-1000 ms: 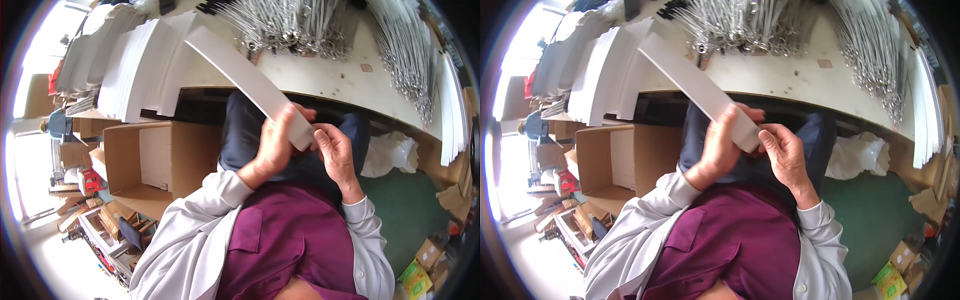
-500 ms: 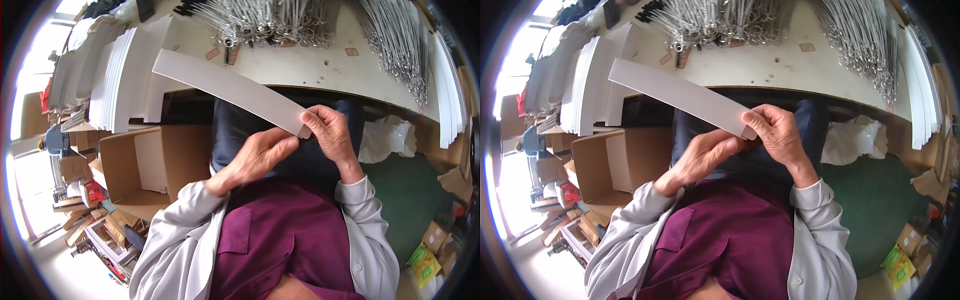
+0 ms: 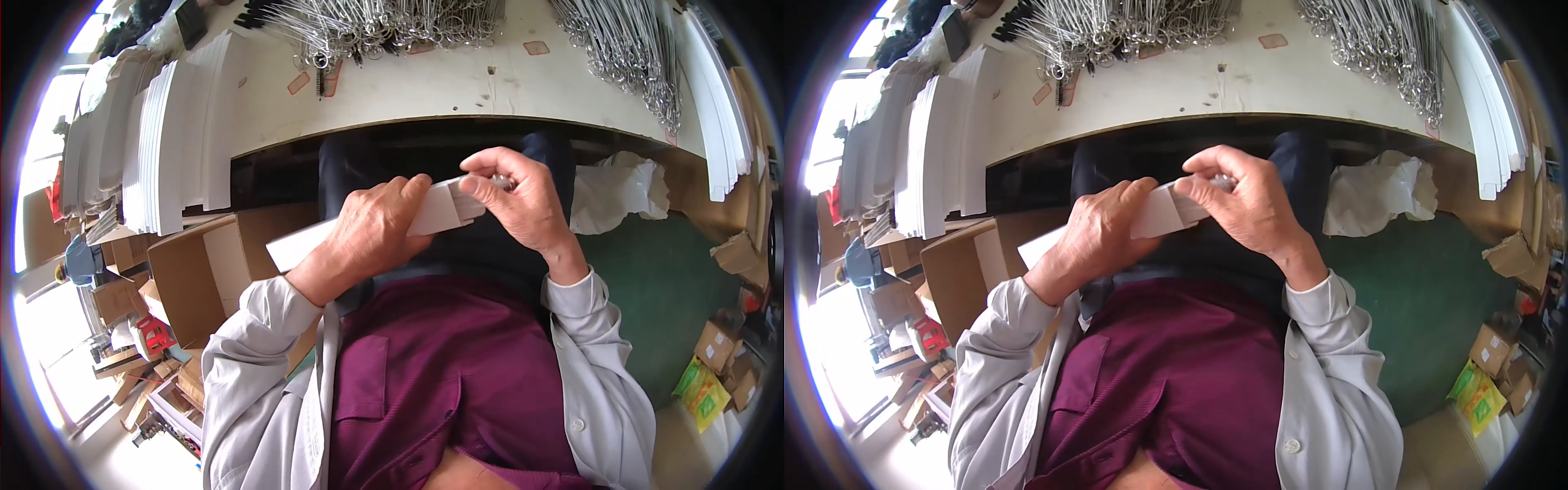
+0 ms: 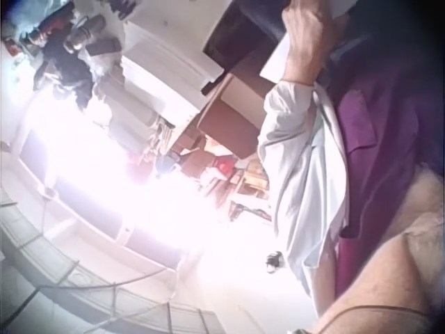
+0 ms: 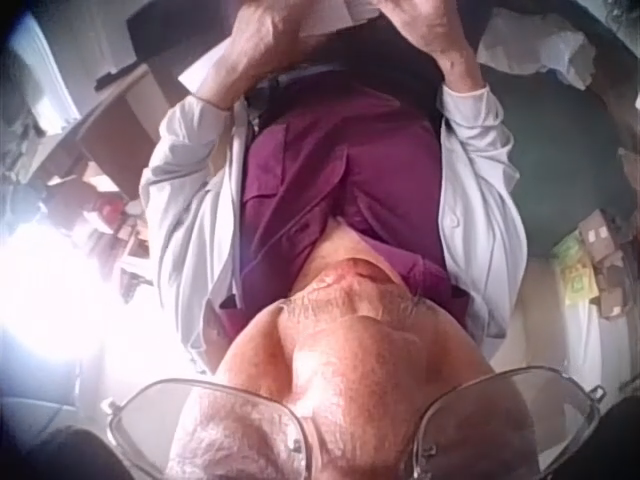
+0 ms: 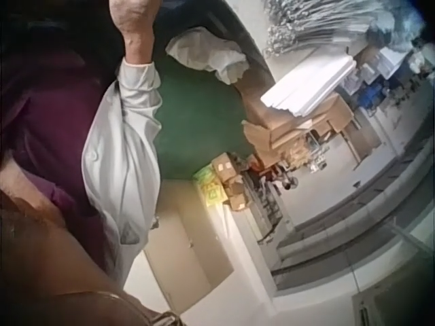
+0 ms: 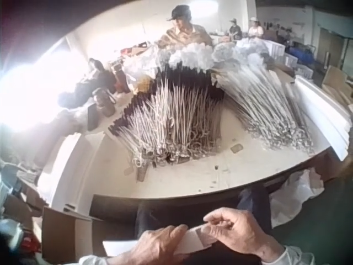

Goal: Packaging long thin brushes into white cardboard sleeves.

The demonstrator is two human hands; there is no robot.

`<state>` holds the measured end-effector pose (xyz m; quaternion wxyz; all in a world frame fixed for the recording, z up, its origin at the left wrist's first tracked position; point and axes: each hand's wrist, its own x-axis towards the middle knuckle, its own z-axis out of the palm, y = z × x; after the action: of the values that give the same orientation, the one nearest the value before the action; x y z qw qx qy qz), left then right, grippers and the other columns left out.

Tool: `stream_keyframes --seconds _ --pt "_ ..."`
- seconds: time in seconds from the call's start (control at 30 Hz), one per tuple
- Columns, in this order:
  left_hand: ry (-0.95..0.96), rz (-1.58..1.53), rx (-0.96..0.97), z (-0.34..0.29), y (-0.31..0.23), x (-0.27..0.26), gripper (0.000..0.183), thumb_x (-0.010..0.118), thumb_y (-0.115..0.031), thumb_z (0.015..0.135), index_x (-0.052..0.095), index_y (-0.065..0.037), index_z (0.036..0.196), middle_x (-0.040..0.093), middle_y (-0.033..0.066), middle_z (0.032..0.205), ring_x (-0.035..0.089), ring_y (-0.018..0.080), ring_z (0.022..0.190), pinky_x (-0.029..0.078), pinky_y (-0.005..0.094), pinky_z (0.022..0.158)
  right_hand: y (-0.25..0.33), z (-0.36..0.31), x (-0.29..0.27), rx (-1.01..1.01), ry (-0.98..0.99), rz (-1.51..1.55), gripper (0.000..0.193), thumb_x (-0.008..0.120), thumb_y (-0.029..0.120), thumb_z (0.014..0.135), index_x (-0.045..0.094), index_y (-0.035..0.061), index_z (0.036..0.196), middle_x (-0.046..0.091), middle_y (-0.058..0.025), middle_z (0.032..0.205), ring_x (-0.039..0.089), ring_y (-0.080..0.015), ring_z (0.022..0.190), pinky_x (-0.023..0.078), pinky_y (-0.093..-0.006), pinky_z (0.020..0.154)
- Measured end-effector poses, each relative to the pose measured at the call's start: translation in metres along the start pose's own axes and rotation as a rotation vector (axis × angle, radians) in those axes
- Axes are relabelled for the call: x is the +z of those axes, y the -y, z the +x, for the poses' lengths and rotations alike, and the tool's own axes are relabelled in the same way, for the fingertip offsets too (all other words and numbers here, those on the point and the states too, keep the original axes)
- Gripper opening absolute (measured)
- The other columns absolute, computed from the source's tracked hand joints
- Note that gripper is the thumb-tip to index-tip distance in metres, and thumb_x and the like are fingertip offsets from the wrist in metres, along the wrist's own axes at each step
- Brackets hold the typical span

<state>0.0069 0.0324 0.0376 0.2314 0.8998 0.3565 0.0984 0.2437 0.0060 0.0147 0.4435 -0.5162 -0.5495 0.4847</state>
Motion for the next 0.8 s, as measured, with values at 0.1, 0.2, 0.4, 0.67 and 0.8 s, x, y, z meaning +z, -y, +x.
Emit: stream_keyframes --seconds 0.1,0.2,0.4,0.67,0.8 --pt "-0.073 0.032 -0.141 -0.003 0.002 0.01 0.058 0.087 -0.02 0.074 0.059 -0.002 0.121 0.07 0.016 0.09 0.073 0.0359 0.08 0.06 0.0454 0.069 -0.002 -0.011 -0.008 0.048 -0.078 0.001 0.026 0.076 0.022 0.099 0.072 -0.0015 0.11 0.067 -0.0013 0.076 0.058 -0.0055 0.064 0.05 -0.0227 0.059" --pt "-0.08 -0.019 -0.189 -0.01 0.003 0.02 0.058 0.088 -0.021 0.073 0.059 -0.002 0.12 0.071 0.0169 0.094 0.074 0.036 0.083 0.06 0.045 0.07 -0.003 -0.02 -0.003 0.097 -0.157 0.064 0.021 0.071 0.017 0.101 0.073 -0.002 0.108 0.067 -0.0009 0.075 0.057 -0.0043 0.062 0.046 -0.0212 0.054" --pt "-0.083 -0.039 -0.26 -0.015 -0.001 0.031 0.056 0.088 -0.022 0.075 0.059 -0.001 0.119 0.072 0.0175 0.096 0.074 0.0364 0.085 0.061 0.0454 0.071 -0.015 -0.022 0.02 -0.075 -0.197 0.01 0.017 0.071 0.013 0.101 0.074 -0.0041 0.102 0.072 -0.0051 0.084 0.064 -0.009 0.068 0.051 -0.0239 0.06" --pt "-0.111 -0.067 -0.292 -0.022 -0.005 0.033 0.054 0.085 -0.023 0.078 0.059 -0.001 0.12 0.072 0.0183 0.098 0.074 0.0371 0.087 0.061 0.0455 0.072 -0.017 -0.011 0.021 0.198 -0.143 0.37 0.017 0.071 0.013 0.1 0.078 -0.0025 0.097 0.072 -0.009 0.111 0.061 -0.0086 0.087 0.051 -0.0246 0.076" --pt "-0.093 -0.09 -0.341 -0.023 -0.007 0.034 0.055 0.085 -0.025 0.078 0.059 -0.001 0.12 0.072 0.0187 0.098 0.074 0.0378 0.087 0.061 0.0462 0.074 -0.017 -0.016 0.032 0.027 -0.233 0.164 0.015 0.075 0.009 0.096 0.076 -0.004 0.089 0.072 -0.0104 0.112 0.069 -0.0111 0.087 0.058 -0.0293 0.069"
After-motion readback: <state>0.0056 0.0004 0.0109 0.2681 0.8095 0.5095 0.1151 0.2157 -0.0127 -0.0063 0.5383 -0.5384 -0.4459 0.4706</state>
